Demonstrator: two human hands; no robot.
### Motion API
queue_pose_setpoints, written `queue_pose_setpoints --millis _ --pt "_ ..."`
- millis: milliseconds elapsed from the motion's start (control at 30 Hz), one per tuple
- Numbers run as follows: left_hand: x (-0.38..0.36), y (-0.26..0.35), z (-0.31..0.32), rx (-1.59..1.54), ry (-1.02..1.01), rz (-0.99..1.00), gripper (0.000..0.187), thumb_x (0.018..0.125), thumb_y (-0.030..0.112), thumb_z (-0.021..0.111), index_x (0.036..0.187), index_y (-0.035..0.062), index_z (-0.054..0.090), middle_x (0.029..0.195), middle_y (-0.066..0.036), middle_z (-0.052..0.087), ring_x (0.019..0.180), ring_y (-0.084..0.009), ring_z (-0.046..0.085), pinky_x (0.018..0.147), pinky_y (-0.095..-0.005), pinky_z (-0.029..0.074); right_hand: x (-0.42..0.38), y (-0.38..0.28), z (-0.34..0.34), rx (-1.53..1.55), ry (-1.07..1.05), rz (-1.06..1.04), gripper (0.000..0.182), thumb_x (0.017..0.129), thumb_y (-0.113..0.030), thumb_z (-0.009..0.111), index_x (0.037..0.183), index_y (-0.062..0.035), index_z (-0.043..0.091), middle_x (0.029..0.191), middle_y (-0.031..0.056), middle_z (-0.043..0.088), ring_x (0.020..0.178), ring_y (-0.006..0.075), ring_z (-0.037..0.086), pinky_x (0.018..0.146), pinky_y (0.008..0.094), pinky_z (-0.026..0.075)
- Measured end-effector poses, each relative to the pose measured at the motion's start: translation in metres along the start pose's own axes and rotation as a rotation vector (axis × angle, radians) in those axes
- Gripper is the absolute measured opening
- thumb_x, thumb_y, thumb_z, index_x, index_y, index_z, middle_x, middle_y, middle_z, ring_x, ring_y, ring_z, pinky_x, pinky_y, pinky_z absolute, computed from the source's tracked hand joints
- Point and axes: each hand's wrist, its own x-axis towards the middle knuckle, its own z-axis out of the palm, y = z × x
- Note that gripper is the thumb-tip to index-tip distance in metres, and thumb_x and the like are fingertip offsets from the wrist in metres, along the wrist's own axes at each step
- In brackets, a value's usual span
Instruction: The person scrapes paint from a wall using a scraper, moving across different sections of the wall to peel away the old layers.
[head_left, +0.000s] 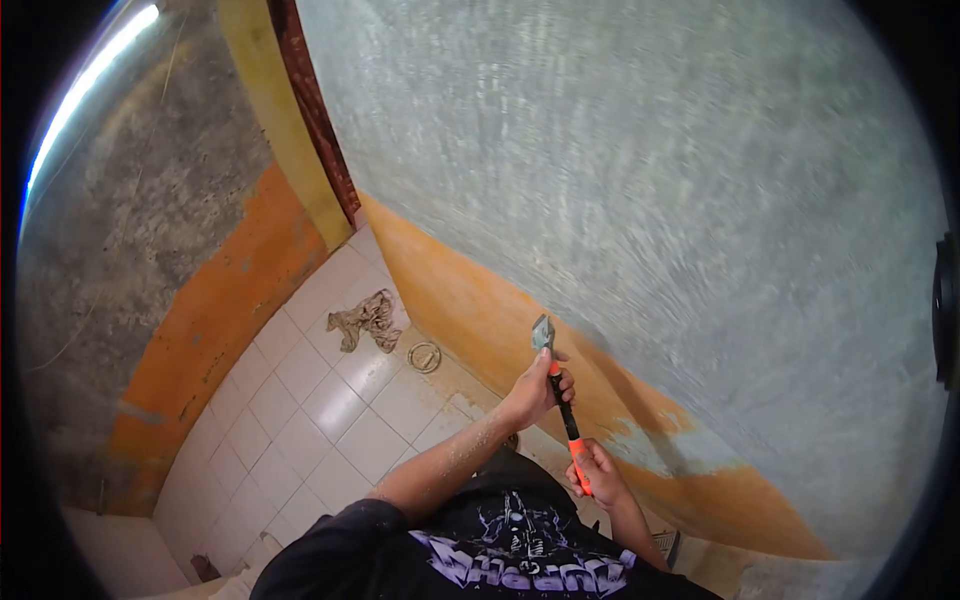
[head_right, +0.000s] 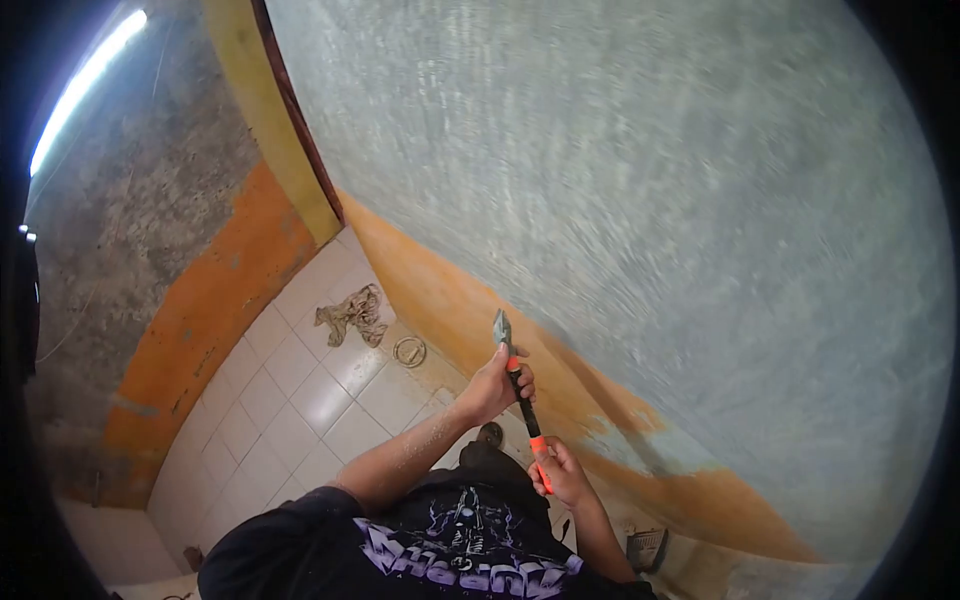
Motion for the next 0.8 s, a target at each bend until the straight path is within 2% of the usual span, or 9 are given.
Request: queue_pose_setpoints --millis 67,167,267,367,633,800 --pt "0.019 0.026 -0.004 0.046 -0.030 -0.007 0.042 0.106 0.048 0.028 0.119 0.0100 0.041 0.085 -0.007 0.052 0.081 -0.0240 0.056 0.083 -0.0454 0.049 0.018 -0.021 0.006 -0.035 0.016 -0.015 0.027 0.102 -0.032 0.054 0.119 -0.0120 0.049 0.065 0.0039 0.051 0.046 0.0104 0.046 0.043 0.0253 0.039" --pt "0.040 0.048 -0.011 0.322 -0.018 -0.018 0.041 0.106 0.044 0.033 0.122 0.0078 0.042 0.093 -0.010 0.058 0.091 -0.0251 0.063 0.087 -0.0454 0.052 0.037 -0.037 0.005 -0.079 0.074 -0.037 0.027 0.102 -0.032 0.054 0.118 -0.0113 0.049 0.062 0.0023 0.049 0.045 0.0093 0.044 0.042 0.0248 0.037" --pt "0.046 0.061 -0.022 0.435 -0.072 -0.016 0.039 0.106 0.041 0.038 0.124 0.0063 0.042 0.099 -0.011 0.061 0.096 -0.0243 0.065 0.087 -0.0426 0.055 0.042 -0.047 0.013 -0.129 0.142 -0.037 0.027 0.103 -0.032 0.053 0.118 -0.0104 0.049 0.059 0.0007 0.046 0.043 0.0079 0.042 0.041 0.0243 0.035" --pt "0.049 0.072 -0.028 0.487 -0.103 -0.039 0.039 0.105 0.041 0.040 0.122 0.0064 0.042 0.098 -0.011 0.061 0.096 -0.0232 0.066 0.085 -0.0408 0.056 0.045 -0.046 0.027 -0.113 0.176 -0.053 0.029 0.102 -0.034 0.053 0.116 -0.0092 0.049 0.058 -0.0003 0.045 0.041 0.0068 0.039 0.039 0.0238 0.032" --pt "0.047 0.094 -0.031 0.509 -0.184 -0.238 0.038 0.105 0.041 0.041 0.121 0.0065 0.041 0.107 -0.012 0.060 0.098 -0.0247 0.066 0.083 -0.0420 0.058 0.038 -0.046 0.056 -0.193 0.359 -0.067 0.027 0.102 -0.035 0.054 0.110 -0.0087 0.053 0.056 -0.0030 0.044 0.041 0.0057 0.038 0.039 0.0228 0.032" --pt "0.047 0.095 -0.044 0.496 -0.222 -0.261 0.038 0.105 0.041 0.042 0.121 0.0068 0.041 0.110 -0.013 0.060 0.102 -0.0259 0.065 0.085 -0.0428 0.058 0.042 -0.044 0.068 -0.255 0.450 -0.073 0.028 0.101 -0.036 0.056 0.109 -0.0088 0.056 0.057 -0.0050 0.043 0.043 0.0039 0.037 0.040 0.0219 0.031"
